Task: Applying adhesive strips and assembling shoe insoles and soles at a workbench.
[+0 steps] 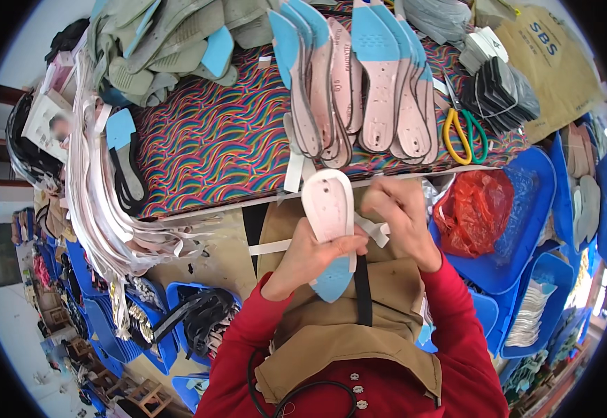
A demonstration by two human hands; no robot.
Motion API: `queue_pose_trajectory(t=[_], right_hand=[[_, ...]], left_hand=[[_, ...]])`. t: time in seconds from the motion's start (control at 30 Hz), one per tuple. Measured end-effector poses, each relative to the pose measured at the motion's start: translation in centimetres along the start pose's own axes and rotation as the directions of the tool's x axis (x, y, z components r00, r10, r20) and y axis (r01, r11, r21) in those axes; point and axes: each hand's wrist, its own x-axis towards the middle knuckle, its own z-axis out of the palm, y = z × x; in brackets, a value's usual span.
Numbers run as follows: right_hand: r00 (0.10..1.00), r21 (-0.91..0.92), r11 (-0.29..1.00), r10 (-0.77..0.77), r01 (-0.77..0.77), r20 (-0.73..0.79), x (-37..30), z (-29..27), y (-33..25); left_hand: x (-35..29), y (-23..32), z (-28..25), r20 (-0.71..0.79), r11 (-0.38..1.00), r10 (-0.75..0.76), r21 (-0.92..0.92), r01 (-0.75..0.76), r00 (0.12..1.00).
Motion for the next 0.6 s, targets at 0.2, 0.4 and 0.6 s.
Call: queue_pose_trajectory(t=[0.2, 0.4, 0.6], right_hand=[[0.996, 0.0, 0.997, -0.083, 0.083, -0.044, 1.7, 2.3, -2.3], [0.996, -0.051, 0.998, -0.052, 0.049, -0.067, 1.1, 2.0, -2.1], [1.0, 0.286, 0.958, -0.002, 0.007, -0.019, 1.8, 1.8, -0.7]], left_hand=[[-0.1, -0.6, -0.1, -0.002, 0.998, -0.005, 0.069, 0.005, 1.0], [0.3, -1.4, 0.2, -0.07, 0.974, 0.037, 0.227, -0.02, 0.997], [0.3, -1.2, -0.1, -0.069, 0.902, 0.034, 0.432, -0.001, 0.997]])
